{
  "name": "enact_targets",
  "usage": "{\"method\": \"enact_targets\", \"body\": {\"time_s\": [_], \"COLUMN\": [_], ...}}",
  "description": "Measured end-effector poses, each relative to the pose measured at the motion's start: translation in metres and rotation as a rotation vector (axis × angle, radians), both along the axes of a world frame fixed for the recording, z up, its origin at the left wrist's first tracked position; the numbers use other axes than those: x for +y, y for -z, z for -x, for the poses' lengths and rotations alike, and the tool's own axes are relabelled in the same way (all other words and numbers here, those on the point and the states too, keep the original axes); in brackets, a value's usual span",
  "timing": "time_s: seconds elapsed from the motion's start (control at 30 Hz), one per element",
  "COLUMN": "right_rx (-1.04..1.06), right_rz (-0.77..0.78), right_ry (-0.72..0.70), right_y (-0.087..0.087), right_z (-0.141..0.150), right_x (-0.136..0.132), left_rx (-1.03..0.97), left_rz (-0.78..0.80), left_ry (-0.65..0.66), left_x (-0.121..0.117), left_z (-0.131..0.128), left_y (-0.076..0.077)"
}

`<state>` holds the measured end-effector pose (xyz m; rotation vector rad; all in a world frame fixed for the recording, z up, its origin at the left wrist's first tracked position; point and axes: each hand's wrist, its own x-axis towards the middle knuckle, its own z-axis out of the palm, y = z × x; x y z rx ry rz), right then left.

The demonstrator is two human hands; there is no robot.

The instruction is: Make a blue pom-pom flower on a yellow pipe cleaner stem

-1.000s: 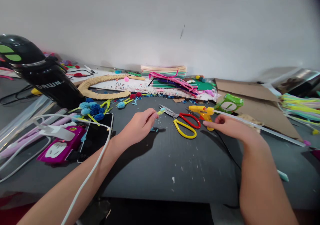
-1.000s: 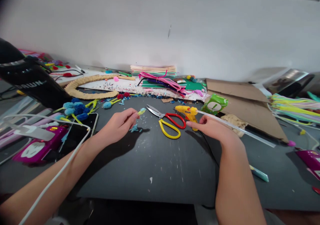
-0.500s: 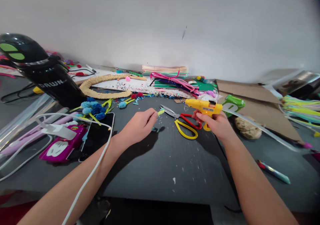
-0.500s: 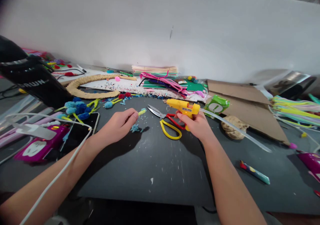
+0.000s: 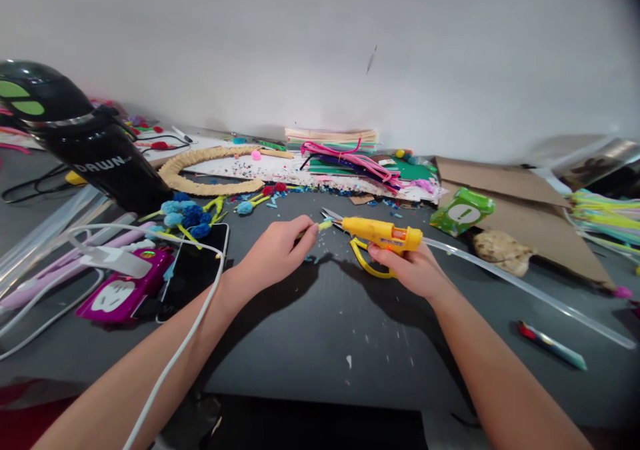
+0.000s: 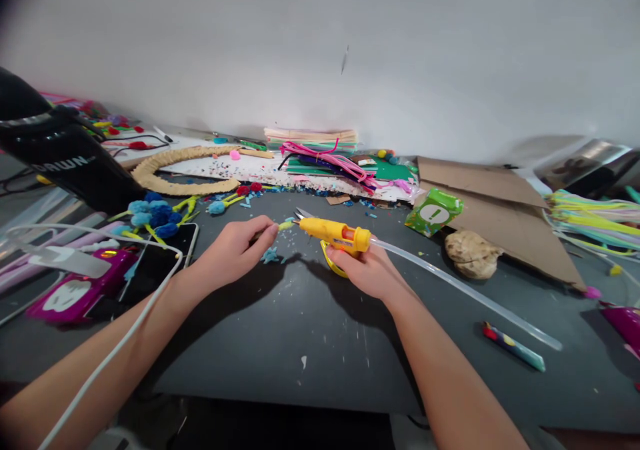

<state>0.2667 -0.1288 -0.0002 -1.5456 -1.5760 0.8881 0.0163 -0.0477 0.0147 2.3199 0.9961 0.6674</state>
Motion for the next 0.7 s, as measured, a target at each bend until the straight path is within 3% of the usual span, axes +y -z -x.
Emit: {"method": "enact_targets", "body": {"time_s": [0.7], "right_rx": [-0.045], "right_rz": [0.009], "right_ry": [-0.021], "right_y": [-0.0014], "right_z": [0.0013], "right_x": [-0.0009], "left_rx": [0.009], "left_rz": [0.012], "left_ry": [0.000], "left_x": [-0.0007], "left_z": [0.0003], "left_y": [0.0007]}}
